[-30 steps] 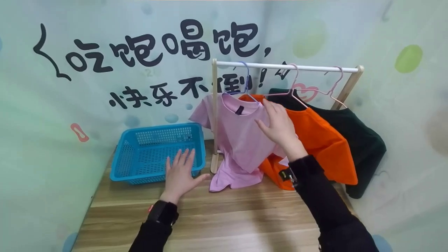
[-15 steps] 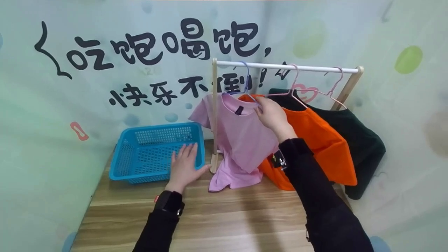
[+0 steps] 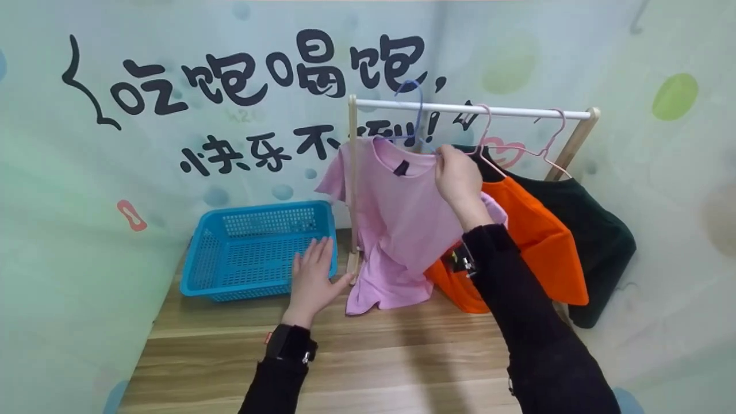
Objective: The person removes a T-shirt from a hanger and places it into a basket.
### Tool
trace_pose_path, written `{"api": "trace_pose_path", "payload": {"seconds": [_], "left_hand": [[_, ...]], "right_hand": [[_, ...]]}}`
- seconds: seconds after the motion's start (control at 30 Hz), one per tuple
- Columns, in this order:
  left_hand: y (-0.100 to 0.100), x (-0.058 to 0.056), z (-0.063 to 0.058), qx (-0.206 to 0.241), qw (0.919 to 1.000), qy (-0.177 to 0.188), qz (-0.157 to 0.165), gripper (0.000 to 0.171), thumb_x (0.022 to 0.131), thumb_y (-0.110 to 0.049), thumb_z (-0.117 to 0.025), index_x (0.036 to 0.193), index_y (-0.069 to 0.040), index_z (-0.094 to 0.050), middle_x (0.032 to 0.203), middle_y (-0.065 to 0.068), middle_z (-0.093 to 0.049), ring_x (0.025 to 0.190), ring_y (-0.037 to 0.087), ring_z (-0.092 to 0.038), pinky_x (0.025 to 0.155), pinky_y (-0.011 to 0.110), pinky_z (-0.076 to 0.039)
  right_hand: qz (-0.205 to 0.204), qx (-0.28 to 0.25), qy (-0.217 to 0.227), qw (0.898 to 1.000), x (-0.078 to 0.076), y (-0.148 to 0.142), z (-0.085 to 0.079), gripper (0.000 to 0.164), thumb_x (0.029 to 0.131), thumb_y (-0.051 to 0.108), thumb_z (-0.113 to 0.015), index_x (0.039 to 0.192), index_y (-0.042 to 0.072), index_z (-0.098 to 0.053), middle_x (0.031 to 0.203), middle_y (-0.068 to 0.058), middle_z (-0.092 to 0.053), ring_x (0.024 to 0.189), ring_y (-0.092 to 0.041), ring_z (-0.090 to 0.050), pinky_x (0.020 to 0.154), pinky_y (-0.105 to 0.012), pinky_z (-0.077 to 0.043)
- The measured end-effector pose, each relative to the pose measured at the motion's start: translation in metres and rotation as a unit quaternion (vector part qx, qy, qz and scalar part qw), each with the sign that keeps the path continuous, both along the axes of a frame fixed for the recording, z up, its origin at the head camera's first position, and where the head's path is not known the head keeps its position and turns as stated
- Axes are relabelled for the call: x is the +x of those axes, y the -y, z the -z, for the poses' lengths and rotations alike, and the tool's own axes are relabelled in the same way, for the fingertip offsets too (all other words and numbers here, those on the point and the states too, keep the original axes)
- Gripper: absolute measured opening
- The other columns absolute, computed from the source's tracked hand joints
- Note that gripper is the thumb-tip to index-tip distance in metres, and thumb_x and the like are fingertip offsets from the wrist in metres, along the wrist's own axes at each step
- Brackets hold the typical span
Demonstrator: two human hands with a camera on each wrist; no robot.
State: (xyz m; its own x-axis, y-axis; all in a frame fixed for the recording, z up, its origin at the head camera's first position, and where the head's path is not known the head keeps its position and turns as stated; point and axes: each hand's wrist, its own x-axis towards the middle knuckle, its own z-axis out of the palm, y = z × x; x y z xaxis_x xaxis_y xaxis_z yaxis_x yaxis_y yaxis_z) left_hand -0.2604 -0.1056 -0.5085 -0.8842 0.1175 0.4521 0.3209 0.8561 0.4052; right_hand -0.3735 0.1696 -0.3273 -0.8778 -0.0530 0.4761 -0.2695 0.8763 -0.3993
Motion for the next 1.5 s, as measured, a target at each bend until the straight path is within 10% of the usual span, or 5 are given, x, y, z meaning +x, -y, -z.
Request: {"api": "trace_pose_path", "payload": {"seconds": [0.27,0.83,1.5], "left_hand": [[-0.008,0.009,0.008,0.014,0.9998,-0.010,0.014,0.085,0.086,-0.049,-0.069,0.149,-0.001,-0.039,0.150,0.022,-0.042,0.142,0.042,-0.030,0.112,0.067,-0.016],[-0.008,0.017,0.024,0.028,0.9987,-0.034,0.026,0.080,0.086,-0.042,-0.073,0.146,0.001,-0.043,0.147,0.023,-0.045,0.140,0.041,-0.034,0.111,0.065,-0.020],[-0.026,0.030,0.020,0.044,0.9909,-0.114,0.055,0.068,0.086,-0.022,-0.078,0.144,-0.002,-0.049,0.144,0.016,-0.052,0.137,0.036,-0.040,0.113,0.058,-0.024]], "right_hand": [[-0.004,-0.015,-0.037,0.999,0.020,-0.022,0.003,0.024,0.102,0.017,-0.051,0.116,0.004,-0.066,0.107,-0.015,-0.068,0.096,-0.034,-0.064,0.084,-0.048,-0.051],[-0.091,-0.030,-0.115,0.989,0.076,-0.083,0.115,0.014,0.097,0.011,-0.063,0.109,0.004,-0.068,0.099,-0.013,-0.069,0.088,-0.031,-0.066,0.083,-0.047,-0.054],[-0.237,-0.008,-0.213,0.948,0.117,-0.085,0.160,0.025,0.080,-0.005,-0.073,0.103,0.005,-0.070,0.094,-0.007,-0.071,0.082,-0.027,-0.065,0.076,-0.037,-0.048]]}}
